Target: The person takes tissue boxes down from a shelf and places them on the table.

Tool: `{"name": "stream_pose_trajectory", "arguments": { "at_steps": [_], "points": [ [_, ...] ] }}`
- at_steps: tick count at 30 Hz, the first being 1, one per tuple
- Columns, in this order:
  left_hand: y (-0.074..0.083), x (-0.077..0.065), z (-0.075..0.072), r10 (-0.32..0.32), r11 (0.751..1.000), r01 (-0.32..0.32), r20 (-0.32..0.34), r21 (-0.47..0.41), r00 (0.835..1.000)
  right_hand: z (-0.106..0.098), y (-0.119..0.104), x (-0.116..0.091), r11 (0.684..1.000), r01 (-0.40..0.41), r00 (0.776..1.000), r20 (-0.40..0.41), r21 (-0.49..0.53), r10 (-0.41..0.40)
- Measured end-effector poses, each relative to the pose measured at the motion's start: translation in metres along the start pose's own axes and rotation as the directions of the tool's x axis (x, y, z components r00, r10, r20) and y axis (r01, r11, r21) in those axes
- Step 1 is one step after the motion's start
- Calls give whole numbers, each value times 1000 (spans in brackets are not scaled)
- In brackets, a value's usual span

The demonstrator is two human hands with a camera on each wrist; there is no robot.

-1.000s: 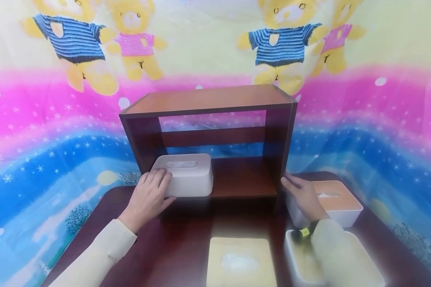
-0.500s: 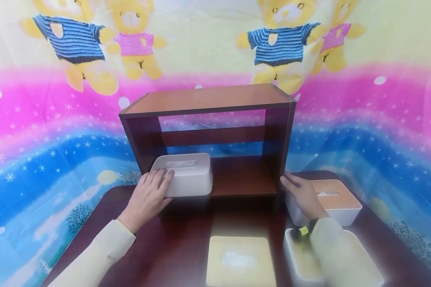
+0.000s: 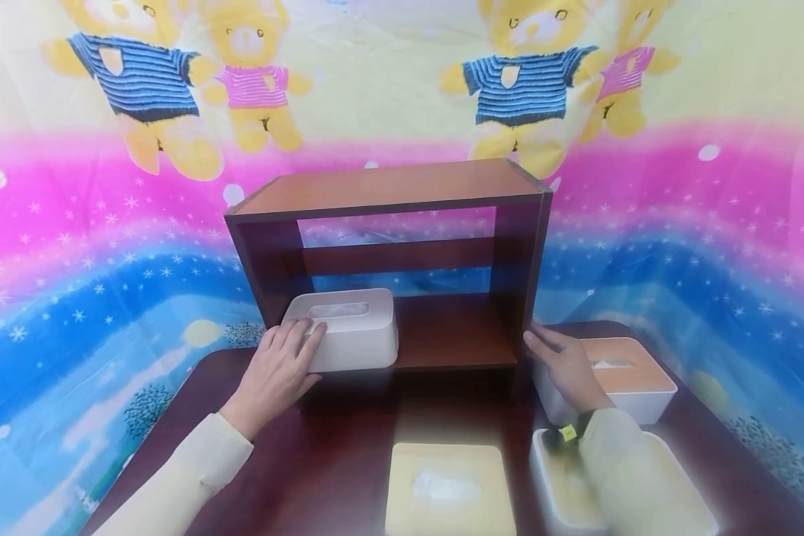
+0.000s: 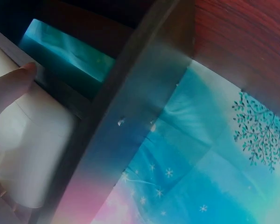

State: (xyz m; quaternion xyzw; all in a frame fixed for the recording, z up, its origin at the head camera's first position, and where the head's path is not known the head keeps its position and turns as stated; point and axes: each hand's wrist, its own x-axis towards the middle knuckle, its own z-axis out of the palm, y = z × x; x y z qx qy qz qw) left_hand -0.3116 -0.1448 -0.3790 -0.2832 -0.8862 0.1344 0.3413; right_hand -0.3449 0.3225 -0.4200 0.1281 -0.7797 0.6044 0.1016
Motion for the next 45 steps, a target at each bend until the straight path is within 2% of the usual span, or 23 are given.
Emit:
{"name": "stream_pose_trajectory", "arguments": {
  "at_steps": [3, 10, 16, 28, 37, 45],
  "points": [
    [1, 0, 0, -7, 1000, 7, -5, 2, 1000, -1, -1, 0, 1000, -6, 1000, 4, -3, 6],
    [2, 0, 3, -19, 1000, 18, -72, -7, 997, -2, -3, -1, 1000, -24, 1000, 10, -20, 24],
    [2, 0, 3, -24, 1000, 24, -72, -3, 997, -1, -3, -2, 999, -33, 999, 9, -11, 33],
    [2, 0, 5, -13, 1000, 13, -96, 2, 995, -1, -3, -2, 997, -40, 999, 10, -73, 41],
    [0, -1, 2, -2, 1000, 4, -108, 11, 994, 0, -4, -3, 997, -37, 999, 20, -73, 39],
    [0, -1, 3, 8, 1000, -6, -121, 20, 993, -1, -3, -2, 996, -69, 998, 0, -64, 69]
  ]
}}
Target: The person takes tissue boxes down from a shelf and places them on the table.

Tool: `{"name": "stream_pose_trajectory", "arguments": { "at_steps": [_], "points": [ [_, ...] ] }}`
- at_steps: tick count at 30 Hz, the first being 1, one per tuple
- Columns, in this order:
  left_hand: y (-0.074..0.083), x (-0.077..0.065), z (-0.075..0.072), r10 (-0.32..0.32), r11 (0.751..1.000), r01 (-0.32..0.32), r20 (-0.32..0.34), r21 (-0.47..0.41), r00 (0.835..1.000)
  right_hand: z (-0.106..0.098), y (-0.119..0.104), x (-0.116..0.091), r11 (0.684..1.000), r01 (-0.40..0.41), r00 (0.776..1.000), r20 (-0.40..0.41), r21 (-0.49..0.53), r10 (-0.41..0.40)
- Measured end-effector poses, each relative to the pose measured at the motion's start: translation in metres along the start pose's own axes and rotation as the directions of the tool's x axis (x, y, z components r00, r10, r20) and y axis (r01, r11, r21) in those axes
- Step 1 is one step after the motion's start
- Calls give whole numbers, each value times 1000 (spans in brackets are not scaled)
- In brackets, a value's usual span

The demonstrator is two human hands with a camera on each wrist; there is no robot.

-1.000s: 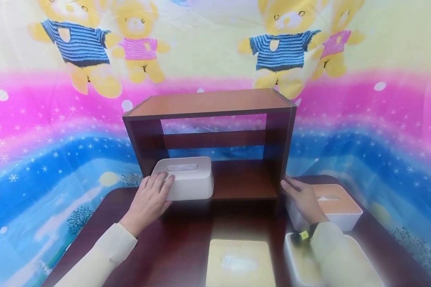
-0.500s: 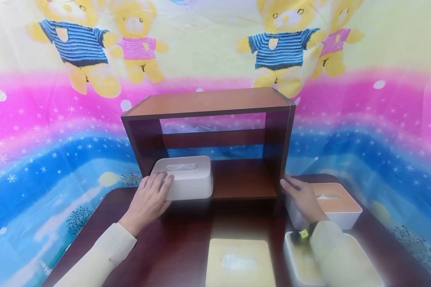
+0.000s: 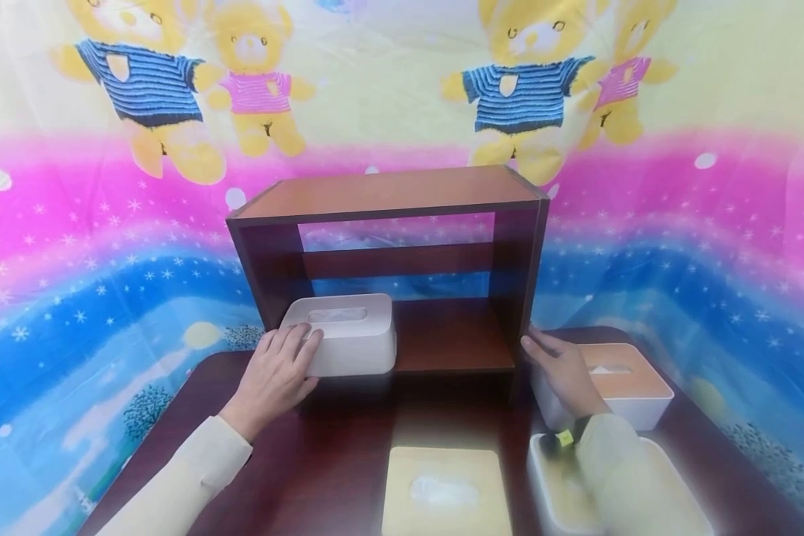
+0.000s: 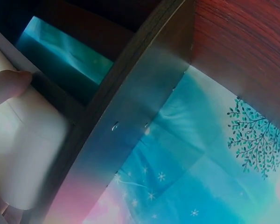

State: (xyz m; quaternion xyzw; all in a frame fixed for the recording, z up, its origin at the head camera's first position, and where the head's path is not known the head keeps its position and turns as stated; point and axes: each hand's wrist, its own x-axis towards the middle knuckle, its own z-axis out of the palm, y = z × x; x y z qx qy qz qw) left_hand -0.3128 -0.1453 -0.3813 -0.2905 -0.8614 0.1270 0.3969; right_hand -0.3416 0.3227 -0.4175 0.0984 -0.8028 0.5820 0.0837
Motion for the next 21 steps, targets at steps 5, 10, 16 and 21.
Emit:
{"name": "stream_pose_trajectory", "arguments": {
  "at_steps": [5, 10, 16, 21],
  "points": [
    [1, -1, -2, 10, 1000, -10, -3, -2, 1000, 0, 2, -1, 1000, 11, 1000, -1, -5, -11],
    [1, -2, -4, 10, 1000, -10, 0, 1, 1000, 0, 2, 0, 1000, 28, 1000, -1, -12, -28],
    [2, -1, -7, 20, 1000, -20, -9, -1, 1000, -1, 3, 1, 999, 26, 1000, 4, -23, -26],
    [4, -1, -9, 25, 1000, -25, -14, 2, 1000, 0, 3, 1, 999, 31, 999, 10, -34, -31]
  ]
}}
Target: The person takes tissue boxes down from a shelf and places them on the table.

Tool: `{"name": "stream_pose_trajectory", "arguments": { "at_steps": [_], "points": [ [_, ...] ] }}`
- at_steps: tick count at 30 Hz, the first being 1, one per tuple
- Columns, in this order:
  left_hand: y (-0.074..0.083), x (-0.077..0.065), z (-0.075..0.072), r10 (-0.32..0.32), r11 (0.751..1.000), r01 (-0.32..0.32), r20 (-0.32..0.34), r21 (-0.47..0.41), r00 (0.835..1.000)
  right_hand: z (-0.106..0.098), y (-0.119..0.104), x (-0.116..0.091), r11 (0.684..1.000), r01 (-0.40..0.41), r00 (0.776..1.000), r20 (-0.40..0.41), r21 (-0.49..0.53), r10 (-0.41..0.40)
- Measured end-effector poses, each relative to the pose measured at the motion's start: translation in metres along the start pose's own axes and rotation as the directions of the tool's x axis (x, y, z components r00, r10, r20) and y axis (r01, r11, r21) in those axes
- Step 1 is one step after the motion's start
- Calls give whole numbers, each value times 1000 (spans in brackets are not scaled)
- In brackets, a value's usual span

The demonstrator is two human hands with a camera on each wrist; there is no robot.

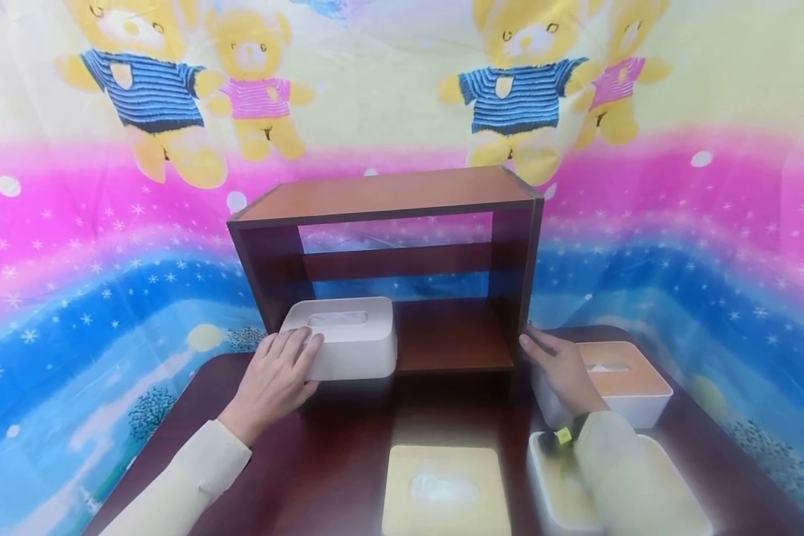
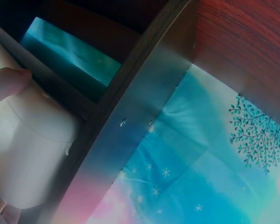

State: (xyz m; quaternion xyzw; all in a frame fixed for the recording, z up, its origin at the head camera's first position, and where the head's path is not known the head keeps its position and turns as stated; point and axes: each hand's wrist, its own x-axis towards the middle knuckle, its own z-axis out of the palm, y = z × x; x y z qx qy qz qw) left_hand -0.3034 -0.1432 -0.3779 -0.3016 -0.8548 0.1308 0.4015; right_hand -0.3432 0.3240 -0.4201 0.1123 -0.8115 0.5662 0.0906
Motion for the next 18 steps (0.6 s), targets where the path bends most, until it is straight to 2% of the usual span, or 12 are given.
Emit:
{"name": "stream_pose_trajectory", "arguments": {
  "at_steps": [11, 18],
  "points": [
    [1, -3, -3, 18, 1000, -18, -31, -1, 999, -1, -1, -1, 1000, -2, 1000, -3, 1, 2],
    [2, -9, -5, 14, 1000, -14, -28, -6, 1000, 0, -2, -2, 1000, 3, 1000, 3, -1, -3]
  ]
}}
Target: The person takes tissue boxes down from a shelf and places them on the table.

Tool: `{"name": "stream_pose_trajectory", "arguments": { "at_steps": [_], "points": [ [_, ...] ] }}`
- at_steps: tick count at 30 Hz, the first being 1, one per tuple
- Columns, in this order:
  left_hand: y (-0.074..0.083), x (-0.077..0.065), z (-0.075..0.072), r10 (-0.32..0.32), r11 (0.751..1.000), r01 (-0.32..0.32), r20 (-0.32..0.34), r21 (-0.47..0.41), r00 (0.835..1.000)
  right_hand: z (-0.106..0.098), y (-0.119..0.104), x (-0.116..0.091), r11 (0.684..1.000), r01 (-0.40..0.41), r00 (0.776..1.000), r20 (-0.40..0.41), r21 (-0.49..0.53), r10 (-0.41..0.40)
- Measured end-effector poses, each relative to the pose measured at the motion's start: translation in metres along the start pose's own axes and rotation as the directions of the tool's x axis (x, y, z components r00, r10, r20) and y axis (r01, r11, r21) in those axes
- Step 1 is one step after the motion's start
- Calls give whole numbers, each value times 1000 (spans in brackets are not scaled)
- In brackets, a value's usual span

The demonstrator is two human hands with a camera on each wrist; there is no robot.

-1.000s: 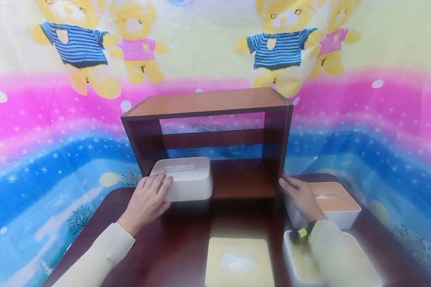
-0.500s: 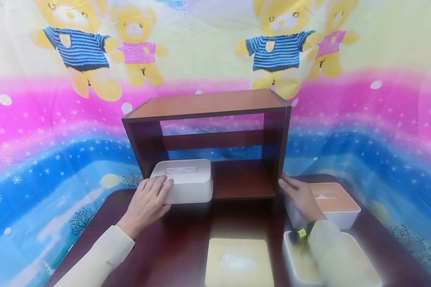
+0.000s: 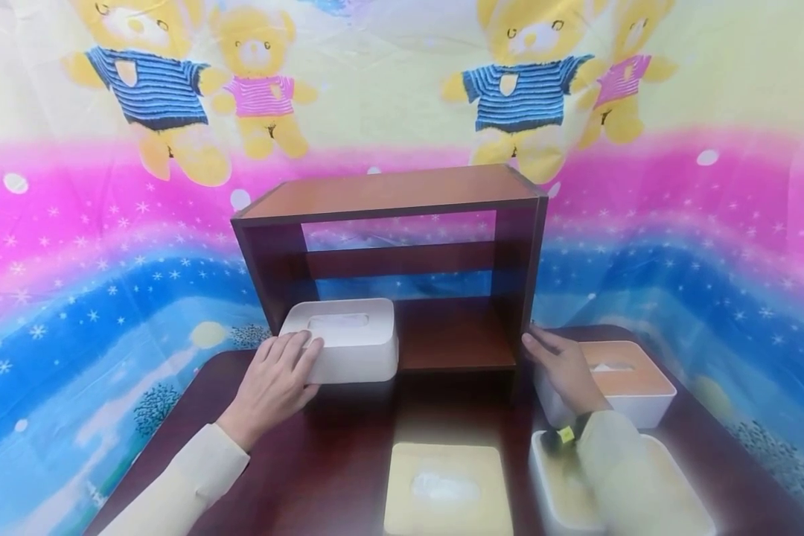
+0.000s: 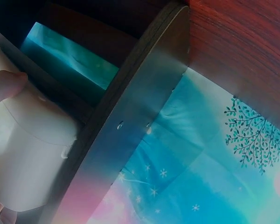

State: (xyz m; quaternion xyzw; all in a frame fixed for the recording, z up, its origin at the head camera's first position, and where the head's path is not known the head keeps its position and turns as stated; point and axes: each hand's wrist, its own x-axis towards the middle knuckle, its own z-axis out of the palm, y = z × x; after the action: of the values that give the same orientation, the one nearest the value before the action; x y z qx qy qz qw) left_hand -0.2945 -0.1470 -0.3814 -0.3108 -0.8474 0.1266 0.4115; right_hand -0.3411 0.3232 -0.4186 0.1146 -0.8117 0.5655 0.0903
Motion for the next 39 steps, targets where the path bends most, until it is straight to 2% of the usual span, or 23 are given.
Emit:
{"name": "stream_pose_trajectory", "arguments": {
  "at_steps": [12, 39],
  "points": [
    [4, -7, -2, 6, 1000, -6, -18, -19, 1000, 1, 6, -1, 1000, 8, 1000, -11, 25, -7],
    [11, -17, -13, -14, 998, 11, -53, -54, 998, 0, 3, 1, 999, 4, 1000, -18, 35, -3]
  ]
}}
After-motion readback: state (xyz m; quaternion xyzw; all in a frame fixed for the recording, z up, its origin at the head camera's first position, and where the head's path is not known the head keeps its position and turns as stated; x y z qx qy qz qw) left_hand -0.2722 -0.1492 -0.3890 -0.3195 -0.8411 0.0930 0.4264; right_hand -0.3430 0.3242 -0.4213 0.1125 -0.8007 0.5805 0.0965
